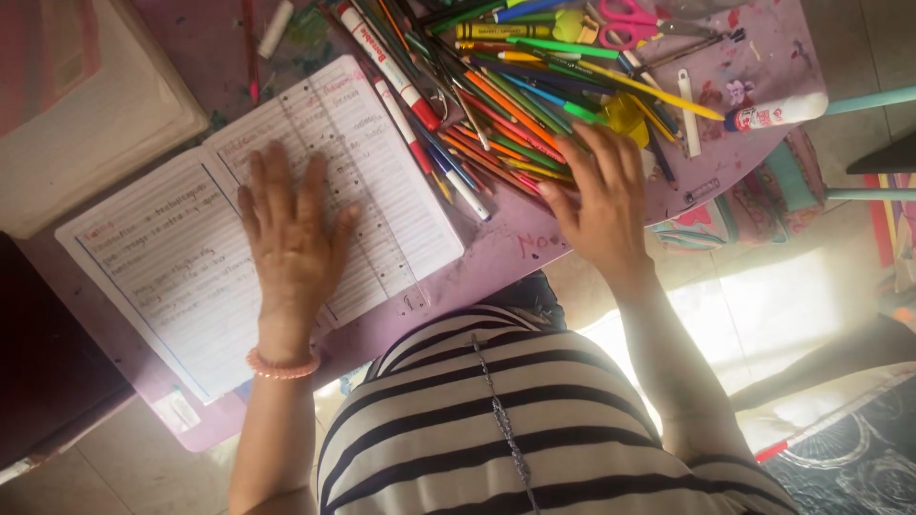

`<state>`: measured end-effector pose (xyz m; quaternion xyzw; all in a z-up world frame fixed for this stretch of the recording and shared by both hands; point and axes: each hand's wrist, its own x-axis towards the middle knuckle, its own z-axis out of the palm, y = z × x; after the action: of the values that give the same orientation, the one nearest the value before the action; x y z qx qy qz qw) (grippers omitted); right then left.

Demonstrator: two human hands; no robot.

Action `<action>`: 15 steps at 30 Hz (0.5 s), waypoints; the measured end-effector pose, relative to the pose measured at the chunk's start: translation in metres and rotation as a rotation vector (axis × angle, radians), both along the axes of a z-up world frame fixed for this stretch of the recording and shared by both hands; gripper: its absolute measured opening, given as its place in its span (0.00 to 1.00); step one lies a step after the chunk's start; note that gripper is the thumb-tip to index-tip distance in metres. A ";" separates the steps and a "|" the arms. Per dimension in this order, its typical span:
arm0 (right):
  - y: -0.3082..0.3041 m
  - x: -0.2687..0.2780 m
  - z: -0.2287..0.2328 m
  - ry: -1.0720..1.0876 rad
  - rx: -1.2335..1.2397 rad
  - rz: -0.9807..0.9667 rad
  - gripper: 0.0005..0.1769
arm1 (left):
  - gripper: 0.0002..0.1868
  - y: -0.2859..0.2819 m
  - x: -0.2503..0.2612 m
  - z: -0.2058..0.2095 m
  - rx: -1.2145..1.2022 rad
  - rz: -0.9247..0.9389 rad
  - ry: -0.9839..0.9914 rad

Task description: Organizing stationery and using a ruler and pen to mark lines or write in a notebook at a desk.

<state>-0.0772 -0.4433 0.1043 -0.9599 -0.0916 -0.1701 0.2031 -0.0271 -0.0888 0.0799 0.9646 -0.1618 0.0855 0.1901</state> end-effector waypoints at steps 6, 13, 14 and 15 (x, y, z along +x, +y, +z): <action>-0.004 0.027 -0.021 -0.010 -0.038 0.077 0.22 | 0.36 -0.005 0.005 -0.009 0.015 0.058 0.227; 0.000 0.035 -0.025 -0.071 -0.020 0.029 0.17 | 0.40 -0.038 0.043 -0.019 0.135 0.082 0.203; 0.006 0.035 -0.025 -0.096 0.004 0.025 0.17 | 0.44 -0.044 0.049 -0.022 0.173 0.098 0.225; 0.020 0.032 -0.019 -0.096 0.010 0.043 0.17 | 0.44 -0.049 0.046 -0.024 0.176 0.117 0.226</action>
<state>-0.0453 -0.4233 0.0851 -0.9475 -0.1208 -0.2119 0.2069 0.0192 -0.1377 0.0555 0.9887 -0.0900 -0.0271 0.1166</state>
